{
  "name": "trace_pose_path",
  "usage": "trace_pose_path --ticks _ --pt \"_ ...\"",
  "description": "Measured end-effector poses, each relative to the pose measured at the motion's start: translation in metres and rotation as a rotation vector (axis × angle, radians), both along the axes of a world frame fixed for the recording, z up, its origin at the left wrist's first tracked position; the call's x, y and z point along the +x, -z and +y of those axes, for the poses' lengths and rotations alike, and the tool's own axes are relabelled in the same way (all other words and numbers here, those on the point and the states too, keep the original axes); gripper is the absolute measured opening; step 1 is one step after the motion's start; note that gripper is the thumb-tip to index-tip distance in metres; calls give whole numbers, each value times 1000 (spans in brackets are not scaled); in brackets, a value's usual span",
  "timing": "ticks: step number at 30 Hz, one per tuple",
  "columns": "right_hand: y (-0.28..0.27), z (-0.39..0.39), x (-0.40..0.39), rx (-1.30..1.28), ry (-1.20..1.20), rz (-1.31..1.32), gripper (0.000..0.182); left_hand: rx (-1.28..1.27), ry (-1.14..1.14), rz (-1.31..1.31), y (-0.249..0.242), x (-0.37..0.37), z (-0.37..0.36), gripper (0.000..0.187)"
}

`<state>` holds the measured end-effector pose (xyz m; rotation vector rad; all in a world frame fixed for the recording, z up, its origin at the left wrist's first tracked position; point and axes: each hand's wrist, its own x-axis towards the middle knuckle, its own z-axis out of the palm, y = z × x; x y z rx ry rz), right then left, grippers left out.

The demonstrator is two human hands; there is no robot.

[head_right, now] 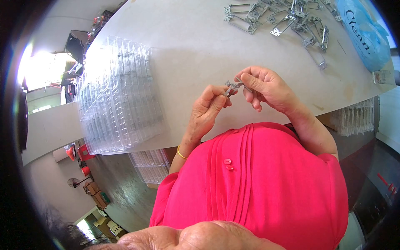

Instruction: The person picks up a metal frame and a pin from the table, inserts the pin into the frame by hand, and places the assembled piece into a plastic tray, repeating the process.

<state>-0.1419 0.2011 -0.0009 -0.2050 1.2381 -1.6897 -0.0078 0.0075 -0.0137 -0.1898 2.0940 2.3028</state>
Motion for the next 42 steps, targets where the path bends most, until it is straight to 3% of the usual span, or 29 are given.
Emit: trace_pose_path --ticks 2,6,8,18,20,21,23,30,35,39,41,42 --pt "-2 1 0 -41 -21 -120 31 -24 22 -14 -1 0 -1 11" --pt "-2 4 -7 30 -118 -43 26 -113 59 -9 -6 2 1 10" --pt "-10 4 -10 163 -172 50 22 -145 100 -4 -4 3 2 8" --pt "-7 9 -15 307 -47 514 21 -208 307 -45 -10 2 2 11" --pt "-21 10 -14 308 132 417 19 176 133 -158 5 2 2 14" --pt "-21 10 -11 307 133 418 19 175 133 -158 4 1 0 14" --pt "-19 11 -7 64 264 479 14 300 -10 -202 1 -1 -5 18" --pt "-6 -3 20 -79 313 505 11 481 -32 -180 -1 -3 -3 19" --pt "0 -4 22 87 260 1082 13 486 -69 -150 -1 -1 -4 18" --pt "-4 -5 26 146 218 1019 12 478 -76 -118 1 0 -3 18" --pt "-15 -9 30 232 171 754 9 340 -22 -65 -1 -2 -1 15" --pt "-18 -11 30 233 171 754 9 340 -22 -66 -1 -1 -1 15"
